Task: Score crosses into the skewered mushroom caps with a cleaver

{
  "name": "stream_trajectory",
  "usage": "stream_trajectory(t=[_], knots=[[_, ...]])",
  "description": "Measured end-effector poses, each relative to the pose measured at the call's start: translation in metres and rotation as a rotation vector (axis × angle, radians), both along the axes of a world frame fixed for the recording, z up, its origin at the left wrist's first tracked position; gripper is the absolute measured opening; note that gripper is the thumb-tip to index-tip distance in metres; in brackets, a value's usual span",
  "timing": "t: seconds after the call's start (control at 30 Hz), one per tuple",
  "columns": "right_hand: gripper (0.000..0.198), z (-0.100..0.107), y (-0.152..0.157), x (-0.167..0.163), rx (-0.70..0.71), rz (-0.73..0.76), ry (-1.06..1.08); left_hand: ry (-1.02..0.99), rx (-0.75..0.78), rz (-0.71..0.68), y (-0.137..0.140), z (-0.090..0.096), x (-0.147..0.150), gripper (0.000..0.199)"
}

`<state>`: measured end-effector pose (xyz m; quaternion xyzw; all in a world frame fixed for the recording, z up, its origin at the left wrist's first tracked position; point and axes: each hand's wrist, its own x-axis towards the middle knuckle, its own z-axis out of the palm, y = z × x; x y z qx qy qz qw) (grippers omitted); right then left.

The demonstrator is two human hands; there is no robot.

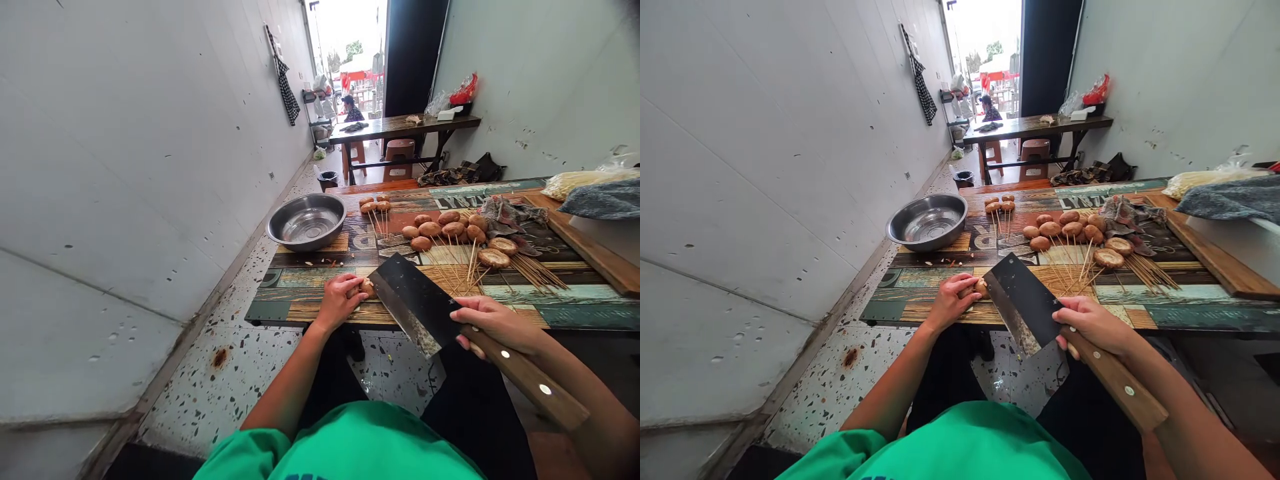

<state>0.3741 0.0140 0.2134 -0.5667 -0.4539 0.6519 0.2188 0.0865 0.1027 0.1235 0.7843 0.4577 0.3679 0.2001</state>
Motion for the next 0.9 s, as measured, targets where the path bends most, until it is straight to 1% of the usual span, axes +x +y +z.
stream_trajectory(t=[0.13,0.23,0.3,0.37,0.43,0.53,0.63,0.7,0.77,0.8,0.9], knots=[[0.032,-0.004,0.002,-0.001,-0.034,-0.035,0.061,-0.009,-0.006,-0.001,0.001,-0.002,0.0,0.032],[0.031,-0.004,-0.001,0.002,-0.058,-0.088,0.077,-0.015,-0.002,0.028,0.001,0.002,-0.001,0.035],[0.031,-0.002,-0.005,0.006,-0.054,-0.138,0.075,-0.003,0.041,0.082,0.0,0.008,-0.001,0.036],[0.033,0.0,-0.01,0.011,-0.041,-0.158,0.086,0.045,0.126,0.101,0.0,0.017,0.002,0.033],[0.035,0.001,-0.014,0.014,-0.04,-0.164,0.099,0.103,0.227,0.051,0.001,0.025,0.005,0.028],[0.034,0.001,-0.017,0.016,-0.057,-0.168,0.101,0.146,0.346,-0.097,0.005,0.035,0.01,0.025],[0.032,0.002,-0.017,0.015,-0.077,-0.171,0.078,0.188,0.429,-0.218,0.008,0.041,0.006,0.025],[0.033,0.003,-0.018,0.014,-0.085,-0.166,0.061,0.233,0.458,-0.241,0.009,0.045,-0.002,0.025],[0.035,0.004,-0.018,0.013,-0.084,-0.184,0.065,0.291,0.455,-0.192,0.012,0.048,-0.015,0.025],[0.035,0.004,-0.019,0.012,-0.08,-0.208,0.072,0.324,0.441,-0.12,0.014,0.048,-0.023,0.024],[0.036,0.0,-0.02,0.003,-0.049,-0.239,0.086,0.442,0.319,0.187,0.025,0.042,-0.05,0.021]])
